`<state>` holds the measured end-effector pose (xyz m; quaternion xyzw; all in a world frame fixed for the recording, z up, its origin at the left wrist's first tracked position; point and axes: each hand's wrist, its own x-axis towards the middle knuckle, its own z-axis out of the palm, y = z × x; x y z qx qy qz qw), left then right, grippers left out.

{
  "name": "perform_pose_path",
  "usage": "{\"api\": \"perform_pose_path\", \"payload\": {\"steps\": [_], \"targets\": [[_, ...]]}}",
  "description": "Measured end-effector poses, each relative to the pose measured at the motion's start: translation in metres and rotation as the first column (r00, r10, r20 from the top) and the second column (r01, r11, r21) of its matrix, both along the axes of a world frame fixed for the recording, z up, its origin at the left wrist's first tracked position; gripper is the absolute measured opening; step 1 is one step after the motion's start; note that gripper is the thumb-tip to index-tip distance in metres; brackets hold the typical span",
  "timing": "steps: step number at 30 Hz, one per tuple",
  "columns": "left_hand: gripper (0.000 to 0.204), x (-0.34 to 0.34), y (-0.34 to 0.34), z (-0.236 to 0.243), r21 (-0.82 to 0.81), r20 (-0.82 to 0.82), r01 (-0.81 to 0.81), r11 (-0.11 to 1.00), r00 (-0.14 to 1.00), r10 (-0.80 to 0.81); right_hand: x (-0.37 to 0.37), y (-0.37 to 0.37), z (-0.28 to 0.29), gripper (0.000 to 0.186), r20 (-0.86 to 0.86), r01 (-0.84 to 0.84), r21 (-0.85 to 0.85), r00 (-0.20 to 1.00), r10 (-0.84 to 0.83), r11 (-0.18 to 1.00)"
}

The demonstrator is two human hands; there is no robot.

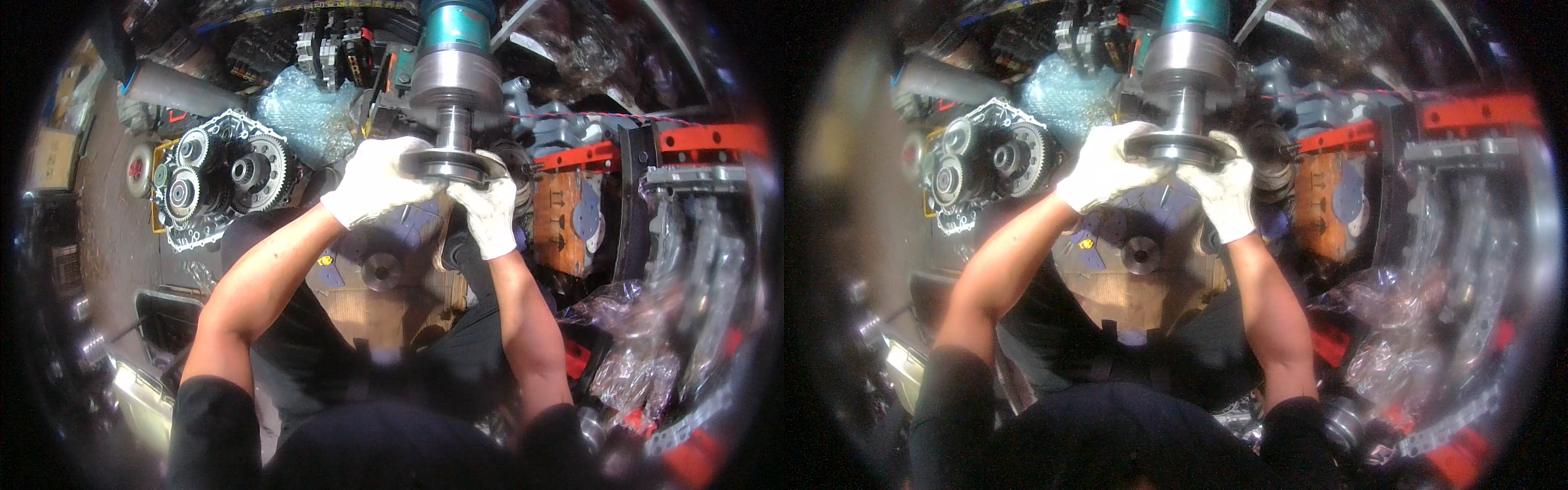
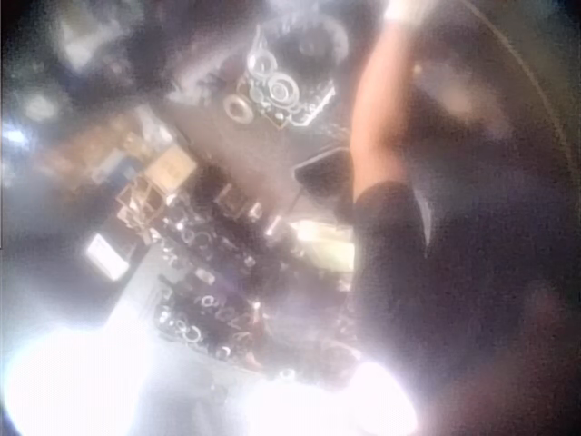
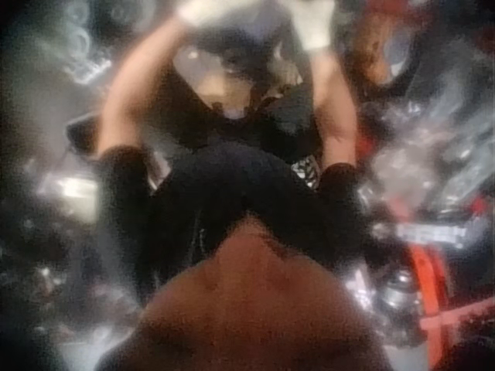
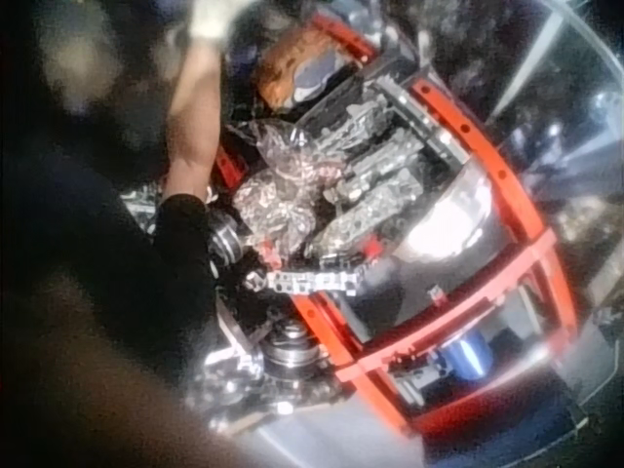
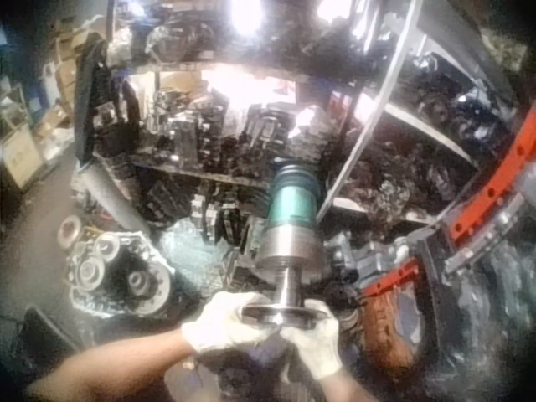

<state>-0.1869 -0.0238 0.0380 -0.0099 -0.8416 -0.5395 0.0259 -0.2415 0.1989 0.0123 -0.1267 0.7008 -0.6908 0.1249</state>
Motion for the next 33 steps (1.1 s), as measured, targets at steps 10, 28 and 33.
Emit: {"api": "perform_pose_path", "payload": {"steps": [10,28,33], "targets": [[0.051,0.0002,0.0020,-0.0068,0.030,-0.058,-0.022,0.999,0.998,0.024,0.0000,-0.0015,-0.0003,0.071,-0.041,0.009,0.010,0.999,-0.009,1.000],[0.053,-0.0005,0.0036,-0.0063,-0.010,-0.080,-0.050,0.999,0.996,0.049,-0.0019,0.0025,-0.0003,0.072,-0.009,-0.018,0.045,1.000,0.019,0.999],[0.053,0.0004,0.0031,-0.0077,0.019,-0.066,-0.039,0.999,0.997,0.040,-0.0012,0.0031,-0.0025,0.075,-0.003,-0.020,0.025,1.000,0.020,0.999]]}}
